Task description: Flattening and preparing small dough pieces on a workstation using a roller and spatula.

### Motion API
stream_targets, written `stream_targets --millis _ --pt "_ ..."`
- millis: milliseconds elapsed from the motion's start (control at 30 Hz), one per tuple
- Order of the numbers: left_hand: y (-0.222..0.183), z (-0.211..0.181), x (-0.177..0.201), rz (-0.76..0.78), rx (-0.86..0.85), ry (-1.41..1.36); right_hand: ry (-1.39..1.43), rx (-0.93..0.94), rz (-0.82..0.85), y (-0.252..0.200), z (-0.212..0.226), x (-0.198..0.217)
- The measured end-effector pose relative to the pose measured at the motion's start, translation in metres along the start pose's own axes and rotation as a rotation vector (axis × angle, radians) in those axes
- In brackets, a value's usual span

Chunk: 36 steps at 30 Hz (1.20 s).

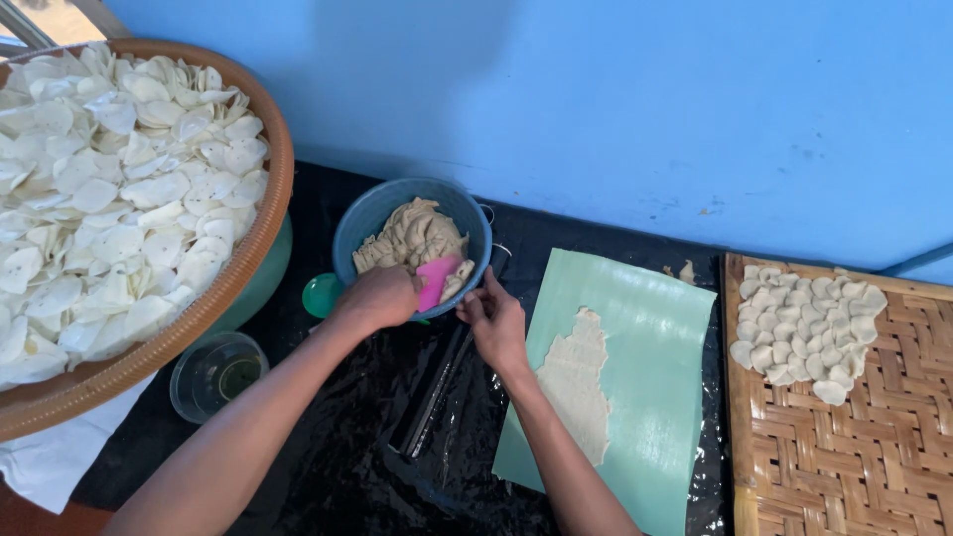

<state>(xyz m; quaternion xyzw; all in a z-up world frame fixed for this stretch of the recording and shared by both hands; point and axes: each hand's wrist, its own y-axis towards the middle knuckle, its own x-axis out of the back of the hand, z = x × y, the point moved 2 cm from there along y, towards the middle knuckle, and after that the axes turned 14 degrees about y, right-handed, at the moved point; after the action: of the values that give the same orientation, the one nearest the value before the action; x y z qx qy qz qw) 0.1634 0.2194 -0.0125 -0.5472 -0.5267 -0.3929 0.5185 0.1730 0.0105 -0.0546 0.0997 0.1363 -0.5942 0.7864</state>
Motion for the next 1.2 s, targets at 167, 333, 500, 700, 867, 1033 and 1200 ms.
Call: stream_targets --millis 167,333,500,700,867,1033,1200 --pt "-0.001 0.005 0.007 0.157 -0.017 -0.011 -0.037 -0.006 -0.022 -0.002 0.011 -0.006" --pt "-0.021 0.002 0.047 0.441 0.169 -0.312 -0.014 -0.051 -0.044 -0.001 0.008 -0.002" --pt "-0.035 0.003 0.049 0.683 0.246 -0.65 0.166 -0.058 0.056 -0.006 0.0 0.009" --pt "-0.064 -0.032 0.057 0.515 0.173 -0.684 0.185 -0.092 0.053 -0.038 0.039 0.012" --pt "-0.077 -0.067 0.038 0.349 0.119 -0.529 0.377 -0.215 -0.038 -0.075 0.072 0.035" --pt "-0.083 -0.073 0.052 -0.017 0.067 -0.399 0.192 -0.139 -0.081 -0.105 0.094 0.097" --pt "-0.09 -0.073 0.081 -0.319 0.137 -0.125 -0.32 -0.169 -0.207 -0.128 0.117 0.122"
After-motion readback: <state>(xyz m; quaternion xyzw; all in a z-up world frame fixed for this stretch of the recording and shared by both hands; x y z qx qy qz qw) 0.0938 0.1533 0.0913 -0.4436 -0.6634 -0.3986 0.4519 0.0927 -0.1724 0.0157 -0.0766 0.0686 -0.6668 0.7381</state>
